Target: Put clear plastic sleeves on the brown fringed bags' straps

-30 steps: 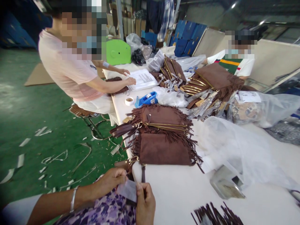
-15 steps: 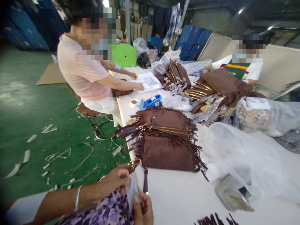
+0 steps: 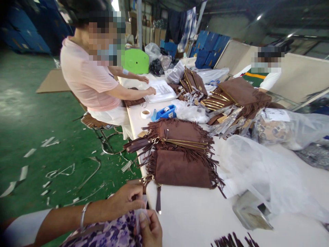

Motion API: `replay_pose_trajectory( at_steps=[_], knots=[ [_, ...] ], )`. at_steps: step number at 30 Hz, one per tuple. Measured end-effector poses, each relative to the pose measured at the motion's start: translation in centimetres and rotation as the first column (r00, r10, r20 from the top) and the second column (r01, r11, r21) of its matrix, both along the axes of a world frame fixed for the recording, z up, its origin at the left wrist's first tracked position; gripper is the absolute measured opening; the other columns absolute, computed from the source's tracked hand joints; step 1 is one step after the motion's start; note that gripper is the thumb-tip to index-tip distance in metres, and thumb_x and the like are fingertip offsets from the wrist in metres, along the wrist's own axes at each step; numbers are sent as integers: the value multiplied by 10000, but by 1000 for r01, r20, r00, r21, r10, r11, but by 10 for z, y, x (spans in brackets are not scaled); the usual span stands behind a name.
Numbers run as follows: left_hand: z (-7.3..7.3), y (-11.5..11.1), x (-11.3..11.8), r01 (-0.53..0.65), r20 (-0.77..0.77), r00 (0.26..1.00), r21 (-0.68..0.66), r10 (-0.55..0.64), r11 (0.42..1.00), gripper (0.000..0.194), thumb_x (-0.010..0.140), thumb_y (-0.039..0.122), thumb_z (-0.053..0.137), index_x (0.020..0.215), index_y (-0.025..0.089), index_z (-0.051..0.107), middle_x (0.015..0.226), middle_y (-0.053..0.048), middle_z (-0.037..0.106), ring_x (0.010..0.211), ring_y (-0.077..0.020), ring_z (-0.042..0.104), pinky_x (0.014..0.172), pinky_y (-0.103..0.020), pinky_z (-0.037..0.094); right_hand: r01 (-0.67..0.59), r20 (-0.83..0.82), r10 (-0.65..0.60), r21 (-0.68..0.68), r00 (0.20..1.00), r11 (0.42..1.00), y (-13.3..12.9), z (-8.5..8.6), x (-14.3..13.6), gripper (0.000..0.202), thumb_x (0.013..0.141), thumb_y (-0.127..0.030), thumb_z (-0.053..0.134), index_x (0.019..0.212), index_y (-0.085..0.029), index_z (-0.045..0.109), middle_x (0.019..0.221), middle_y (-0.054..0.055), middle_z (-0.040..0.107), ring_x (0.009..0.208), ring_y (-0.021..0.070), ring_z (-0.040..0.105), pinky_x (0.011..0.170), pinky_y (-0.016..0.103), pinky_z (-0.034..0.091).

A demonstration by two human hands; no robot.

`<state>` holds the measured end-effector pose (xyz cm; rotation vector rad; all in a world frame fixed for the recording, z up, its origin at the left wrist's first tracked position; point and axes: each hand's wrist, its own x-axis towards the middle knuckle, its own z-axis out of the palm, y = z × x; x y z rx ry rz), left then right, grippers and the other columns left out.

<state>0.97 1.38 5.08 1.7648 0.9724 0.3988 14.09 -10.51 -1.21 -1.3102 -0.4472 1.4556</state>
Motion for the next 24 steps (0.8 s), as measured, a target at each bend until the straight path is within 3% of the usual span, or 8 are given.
replay_pose_trajectory(
  at_steps=[2,5,9,13,15,17,20,24],
  knots=[
    [3,-5,3,-97,89,989,-239,121,966,272,738,391,716,768,168,564,711,22,553,669,-141,490,583,-218,340,60,-59,-62,-27,996,998,-1,-4,-2,454,721,-611,725,705,-183,574,505,-30,559,446,77,412,479,192,281],
    [-1,-16,6,-61,237,950,-499,204,864,341,697,384,761,884,143,609,783,-6,625,711,-165,561,616,-226,402,159,-130,-167,-73,977,985,1,-7,-7,456,677,-614,761,757,-207,570,522,-44,559,443,83,440,462,192,307],
    [-18,-29,11,-73,324,895,-568,305,819,314,717,373,742,886,118,671,791,-38,665,689,-174,580,637,-248,423,195,-85,-204,-102,975,975,5,-3,-18,495,644,-666,751,762,-225,557,532,-43,554,463,108,470,461,214,350],
    [-28,-27,9,-177,229,907,-556,354,812,262,747,372,650,771,111,661,690,-28,628,607,-156,528,581,-245,384,71,179,-55,-86,982,994,4,5,-7,511,687,-728,650,695,-227,547,537,-34,552,481,131,478,481,243,379],
    [-26,-19,3,-208,120,954,-403,276,891,230,746,351,625,708,124,640,677,-19,604,639,-160,519,586,-243,362,27,499,31,-109,866,994,5,11,16,484,762,-717,555,728,-237,593,581,-12,597,528,163,525,540,274,408],
    [-22,-10,-4,-175,-36,985,-182,171,968,197,752,314,608,659,140,607,670,-9,584,667,-162,518,599,-242,343,41,763,106,-172,638,984,11,19,42,430,819,-658,487,835,-255,636,730,19,677,646,207,601,631,305,428],
    [-15,3,-12,-38,-236,971,37,46,999,139,782,256,575,685,156,589,692,2,591,678,-159,534,623,-244,346,-21,884,254,-268,393,963,29,31,63,356,869,-554,420,908,-253,604,944,57,693,827,250,645,712,329,426],
    [-11,10,-14,112,-229,971,195,-65,974,94,833,173,519,825,177,612,895,-13,654,852,-183,596,773,-256,419,-158,922,361,-339,143,927,57,41,54,243,905,-407,380,875,-224,537,899,99,658,797,267,637,676,340,403]
  ],
)
